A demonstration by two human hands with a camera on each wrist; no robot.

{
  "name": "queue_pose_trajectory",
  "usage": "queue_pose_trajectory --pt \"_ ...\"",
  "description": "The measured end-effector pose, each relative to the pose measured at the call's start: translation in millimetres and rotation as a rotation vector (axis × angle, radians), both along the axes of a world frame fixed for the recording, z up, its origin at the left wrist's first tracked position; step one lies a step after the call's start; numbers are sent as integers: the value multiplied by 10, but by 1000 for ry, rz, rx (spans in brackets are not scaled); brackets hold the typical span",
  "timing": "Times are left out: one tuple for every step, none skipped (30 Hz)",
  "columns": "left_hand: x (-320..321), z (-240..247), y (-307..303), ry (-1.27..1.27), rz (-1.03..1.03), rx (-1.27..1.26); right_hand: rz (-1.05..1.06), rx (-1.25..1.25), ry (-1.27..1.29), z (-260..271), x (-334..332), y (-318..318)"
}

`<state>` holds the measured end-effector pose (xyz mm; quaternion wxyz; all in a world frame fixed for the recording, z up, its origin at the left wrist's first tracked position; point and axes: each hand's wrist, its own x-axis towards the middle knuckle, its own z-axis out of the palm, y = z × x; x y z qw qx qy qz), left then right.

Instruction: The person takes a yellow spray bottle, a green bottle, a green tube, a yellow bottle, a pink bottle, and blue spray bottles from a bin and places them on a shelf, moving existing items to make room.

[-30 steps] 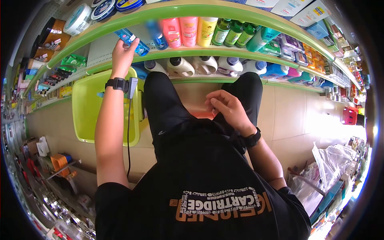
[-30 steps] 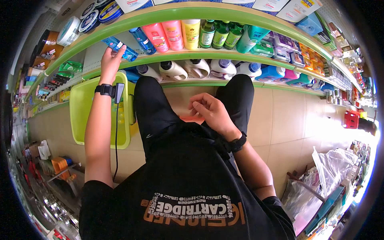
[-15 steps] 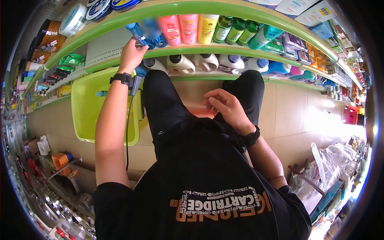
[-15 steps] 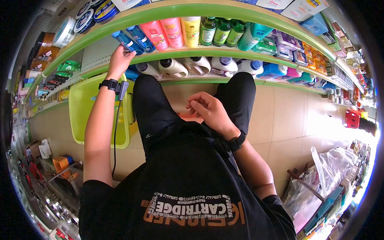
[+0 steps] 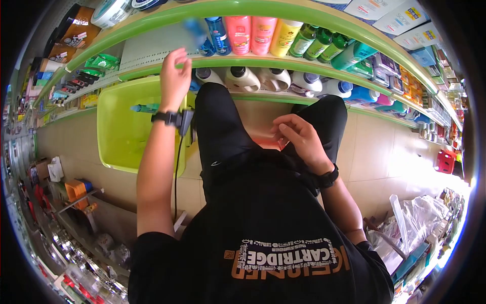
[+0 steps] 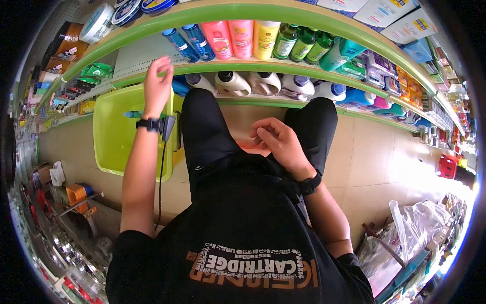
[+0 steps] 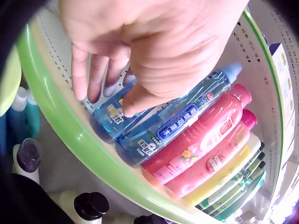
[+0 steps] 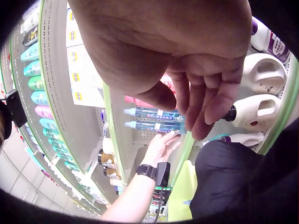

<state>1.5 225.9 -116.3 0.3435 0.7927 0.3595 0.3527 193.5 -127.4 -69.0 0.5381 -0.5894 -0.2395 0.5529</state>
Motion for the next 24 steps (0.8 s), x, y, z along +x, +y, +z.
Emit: queue_pose_trajectory --pt "-167 103 -152 -59 19 -61 1 -2 4 -1 -8 11" --pt "-372 149 -230 -2 96 -92 16 -12 -12 0 -9 19" --pt "-631 89 -245 -67 147 -196 33 -23 -29 0 -9 21" --pt "-893 -2 -207 -121 261 -306 41 -28 -30 -1 -12 30" --pt "-1211 -116 -136 -130 332 -336 60 -31 -30 0 -18 47" --pt "-1523 -242 -43 -141 405 -363 81 -31 -31 4 -29 73" --pt "-1802 -386 68 -146 419 -362 95 -29 -33 10 -43 104" --pt "-2065 -527 172 -86 517 -457 106 -19 -28 20 -60 135" --pt "-2244 -618 241 -28 613 -553 116 -8 -23 33 -76 168" --pt "-2336 -640 274 -33 621 -552 125 -7 -26 53 -90 200" --pt "-2402 -671 321 17 649 -606 140 -10 -45 74 -99 233" --pt "-2443 -719 368 69 674 -662 152 -15 -64 89 -109 258" --pt "-2433 -746 399 66 673 -664 153 -16 -67 94 -119 273" --pt "-2404 -779 442 123 695 -679 158 -24 -81 99 -125 288" --pt "-2368 -816 487 180 715 -695 162 -33 -95 107 -132 297" --pt "-2361 -891 559 175 708 -698 157 -35 -102 120 -138 299" --pt "-2387 -988 650 212 696 -655 143 -43 -109 135 -150 287" --pt "-2416 -1076 740 249 683 -611 129 -51 -116 149 -160 269" --pt "-2425 -1129 816 246 672 -616 120 -56 -122 153 -162 244" --pt "-2433 -1175 885 340 642 -556 99 -57 -123 145 -159 210" --pt "-2446 -1216 953 432 611 -493 78 -58 -122 132 -155 175" --pt "-2493 -1317 1038 431 604 -496 72 -62 -126 107 -148 137" --pt "-2540 -1423 1104 548 616 -409 41 -70 -112 75 -141 97" --pt "-2592 -1528 1155 664 630 -318 12 -77 -98 60 -139 71"
